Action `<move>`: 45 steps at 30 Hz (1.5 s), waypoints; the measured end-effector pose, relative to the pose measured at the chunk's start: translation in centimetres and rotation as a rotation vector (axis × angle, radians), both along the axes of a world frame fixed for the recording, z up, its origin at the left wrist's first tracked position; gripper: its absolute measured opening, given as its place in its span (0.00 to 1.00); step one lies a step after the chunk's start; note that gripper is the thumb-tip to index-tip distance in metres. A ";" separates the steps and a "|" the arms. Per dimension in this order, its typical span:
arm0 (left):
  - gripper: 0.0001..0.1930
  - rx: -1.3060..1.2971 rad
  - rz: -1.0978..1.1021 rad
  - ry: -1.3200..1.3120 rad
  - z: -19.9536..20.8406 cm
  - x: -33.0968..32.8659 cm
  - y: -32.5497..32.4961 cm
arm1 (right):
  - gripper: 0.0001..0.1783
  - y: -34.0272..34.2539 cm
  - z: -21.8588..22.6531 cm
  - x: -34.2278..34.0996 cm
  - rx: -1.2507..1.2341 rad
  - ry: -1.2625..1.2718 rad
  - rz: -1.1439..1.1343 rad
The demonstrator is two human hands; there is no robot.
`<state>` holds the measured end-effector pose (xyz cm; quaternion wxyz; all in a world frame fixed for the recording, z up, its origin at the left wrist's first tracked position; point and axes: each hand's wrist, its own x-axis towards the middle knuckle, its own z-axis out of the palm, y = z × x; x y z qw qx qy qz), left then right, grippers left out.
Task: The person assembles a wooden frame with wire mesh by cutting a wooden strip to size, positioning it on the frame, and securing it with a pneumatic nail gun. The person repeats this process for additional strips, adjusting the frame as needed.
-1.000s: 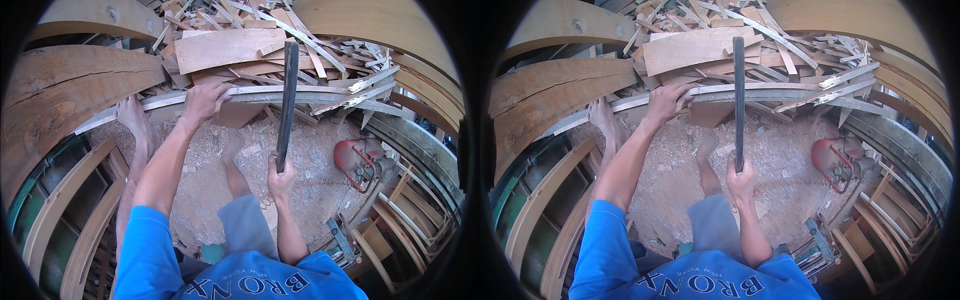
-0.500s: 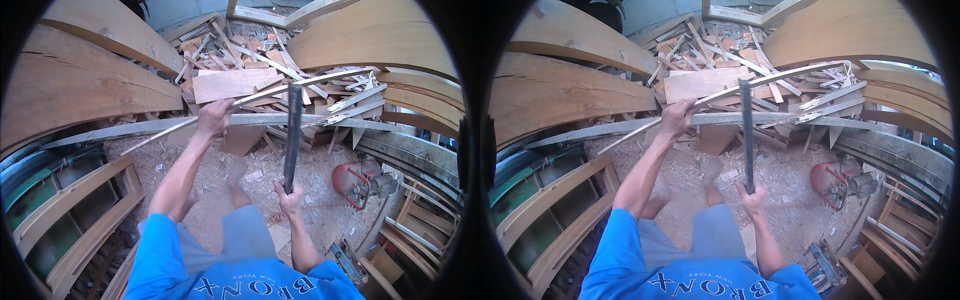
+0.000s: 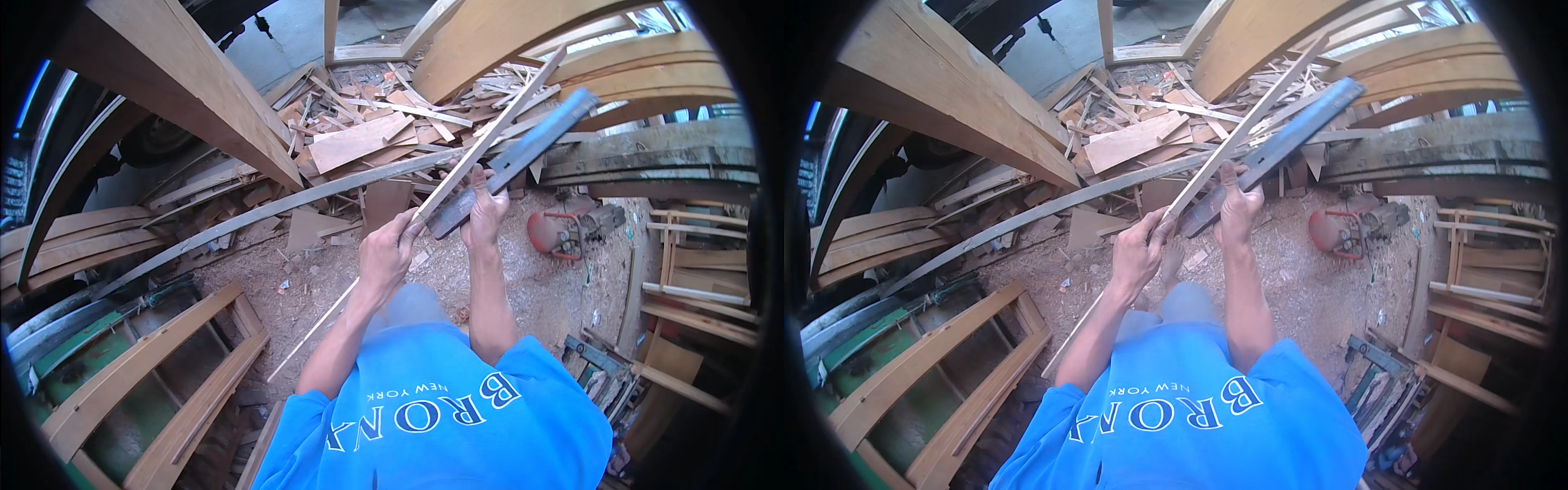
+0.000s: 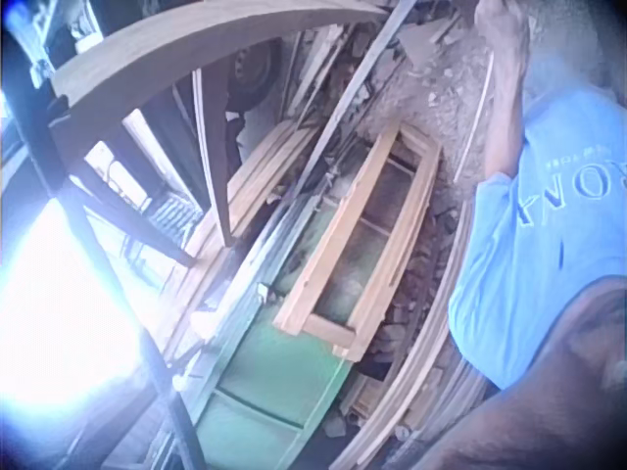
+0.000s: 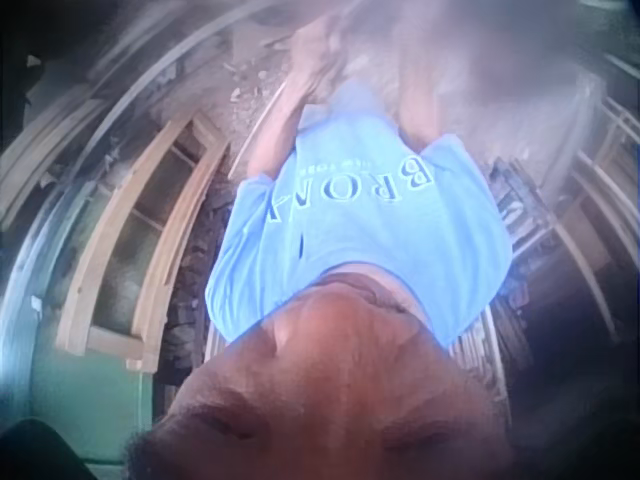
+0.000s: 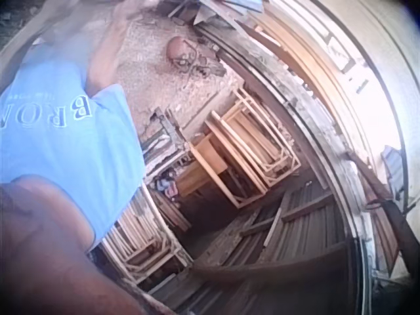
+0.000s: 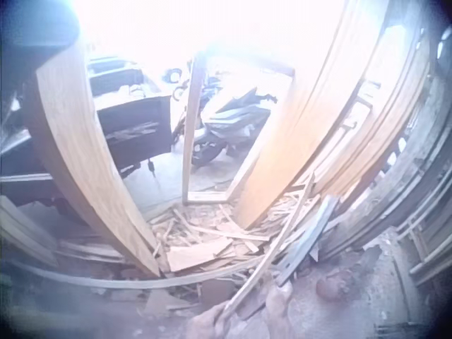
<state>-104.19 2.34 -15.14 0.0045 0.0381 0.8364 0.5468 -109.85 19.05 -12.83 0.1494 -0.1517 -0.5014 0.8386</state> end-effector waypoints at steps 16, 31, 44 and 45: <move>0.10 0.421 -0.564 -0.451 4.9 7.2 7.7 | 0.08 9.1 2.6 14.9 -0.348 -0.252 -0.099; 0.11 0.413 -0.694 -0.418 8.4 5.4 23.8 | 0.18 29.6 -3.1 27.1 -0.459 -0.500 -0.348; 0.33 0.168 -1.349 -0.201 2.3 17.9 27.2 | 0.25 15.6 -4.1 47.9 0.190 -0.822 -0.834; 0.34 0.176 -1.383 -0.212 1.6 18.4 26.3 | 0.25 13.8 -4.2 49.4 0.187 -0.875 -0.831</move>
